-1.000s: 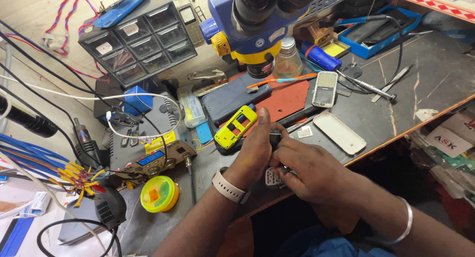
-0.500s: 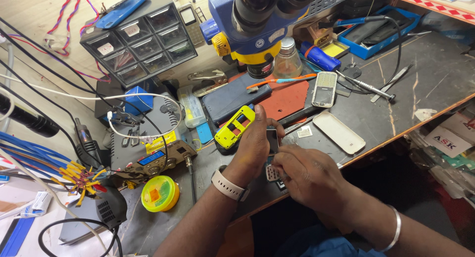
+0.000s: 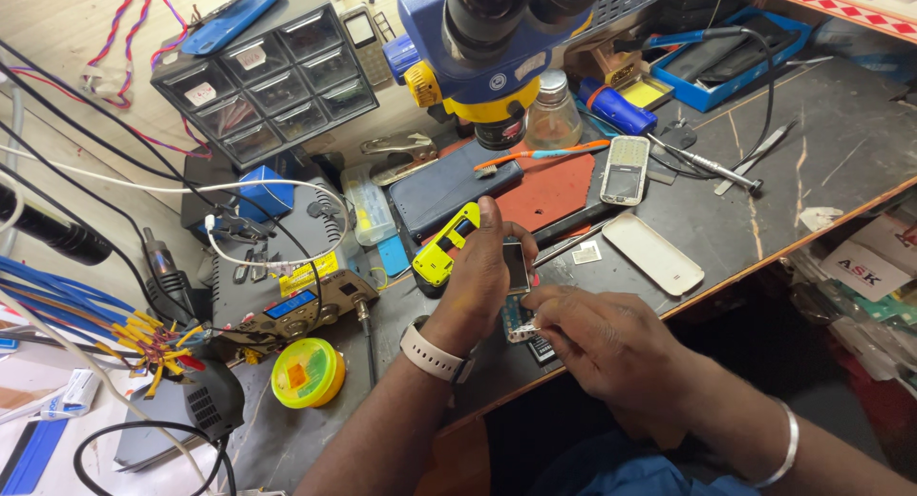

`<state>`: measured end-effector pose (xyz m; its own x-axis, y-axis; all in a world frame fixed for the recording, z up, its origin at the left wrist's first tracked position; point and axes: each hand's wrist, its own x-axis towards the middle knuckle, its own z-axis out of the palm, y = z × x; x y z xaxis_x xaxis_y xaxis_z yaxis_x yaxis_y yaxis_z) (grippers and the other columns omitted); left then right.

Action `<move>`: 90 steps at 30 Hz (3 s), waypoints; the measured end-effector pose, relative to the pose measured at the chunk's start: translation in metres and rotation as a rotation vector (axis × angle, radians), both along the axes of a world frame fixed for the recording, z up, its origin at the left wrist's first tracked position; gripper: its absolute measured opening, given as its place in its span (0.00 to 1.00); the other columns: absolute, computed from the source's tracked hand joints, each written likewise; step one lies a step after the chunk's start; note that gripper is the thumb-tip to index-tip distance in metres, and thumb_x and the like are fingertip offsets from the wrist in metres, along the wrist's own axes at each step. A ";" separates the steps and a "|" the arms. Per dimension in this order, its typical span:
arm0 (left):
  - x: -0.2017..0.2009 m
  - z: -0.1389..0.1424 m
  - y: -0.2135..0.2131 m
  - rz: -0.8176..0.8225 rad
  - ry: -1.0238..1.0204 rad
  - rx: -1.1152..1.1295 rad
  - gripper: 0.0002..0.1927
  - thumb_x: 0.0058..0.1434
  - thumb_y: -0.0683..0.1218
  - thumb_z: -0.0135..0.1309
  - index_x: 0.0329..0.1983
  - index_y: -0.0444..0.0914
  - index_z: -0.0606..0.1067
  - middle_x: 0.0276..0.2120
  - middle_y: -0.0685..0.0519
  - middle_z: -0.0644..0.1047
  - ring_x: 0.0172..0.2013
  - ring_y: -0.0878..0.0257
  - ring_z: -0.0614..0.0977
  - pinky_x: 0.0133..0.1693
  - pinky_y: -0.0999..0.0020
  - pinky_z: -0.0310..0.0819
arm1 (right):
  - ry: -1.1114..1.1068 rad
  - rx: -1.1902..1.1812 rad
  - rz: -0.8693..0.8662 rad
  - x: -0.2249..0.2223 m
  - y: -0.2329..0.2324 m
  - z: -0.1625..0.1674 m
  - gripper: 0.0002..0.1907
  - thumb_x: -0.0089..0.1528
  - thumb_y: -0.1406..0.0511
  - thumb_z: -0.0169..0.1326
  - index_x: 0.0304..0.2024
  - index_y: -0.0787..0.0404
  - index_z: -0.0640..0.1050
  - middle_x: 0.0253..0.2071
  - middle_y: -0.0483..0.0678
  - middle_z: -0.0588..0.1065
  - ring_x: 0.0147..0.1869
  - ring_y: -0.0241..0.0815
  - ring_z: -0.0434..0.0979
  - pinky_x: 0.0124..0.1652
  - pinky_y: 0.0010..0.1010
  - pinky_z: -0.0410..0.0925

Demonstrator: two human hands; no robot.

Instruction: The person disassembles a yellow feature phone, removes the keypad, and uses a hot air gun and a metal tool to work on the circuit board. The phone casing and keypad are placed on the workbench.

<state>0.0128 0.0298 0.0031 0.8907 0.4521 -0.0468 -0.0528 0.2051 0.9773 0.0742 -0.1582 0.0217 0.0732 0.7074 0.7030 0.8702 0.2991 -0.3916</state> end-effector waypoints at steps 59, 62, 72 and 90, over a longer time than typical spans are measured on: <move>-0.008 0.014 0.018 0.293 -0.136 -0.085 0.36 0.68 0.72 0.35 0.29 0.39 0.74 0.22 0.54 0.73 0.22 0.66 0.74 0.27 0.73 0.69 | 0.036 -0.526 -0.362 0.017 0.020 -0.005 0.24 0.54 0.50 0.63 0.49 0.52 0.81 0.44 0.50 0.74 0.48 0.52 0.78 0.44 0.42 0.72; -0.006 0.010 0.018 0.297 -0.143 -0.046 0.35 0.69 0.71 0.34 0.29 0.39 0.75 0.21 0.54 0.72 0.22 0.67 0.74 0.28 0.73 0.69 | -0.009 -0.457 -0.459 0.025 0.027 -0.010 0.22 0.56 0.50 0.62 0.47 0.53 0.81 0.44 0.50 0.75 0.47 0.52 0.79 0.44 0.42 0.73; -0.002 0.004 0.014 0.324 -0.100 -0.134 0.32 0.68 0.71 0.41 0.34 0.39 0.74 0.28 0.55 0.72 0.29 0.67 0.73 0.34 0.73 0.68 | 0.192 -0.356 -0.329 0.025 0.007 0.013 0.38 0.47 0.50 0.70 0.54 0.63 0.75 0.44 0.54 0.76 0.48 0.53 0.79 0.44 0.42 0.72; -0.043 0.051 0.028 -0.191 0.379 0.291 0.22 0.61 0.52 0.62 0.45 0.27 0.78 0.27 0.54 0.79 0.24 0.67 0.82 0.27 0.74 0.77 | 0.957 -0.459 -0.175 0.037 -0.002 0.000 0.27 0.57 0.67 0.61 0.59 0.64 0.72 0.42 0.44 0.77 0.39 0.29 0.74 0.38 0.23 0.69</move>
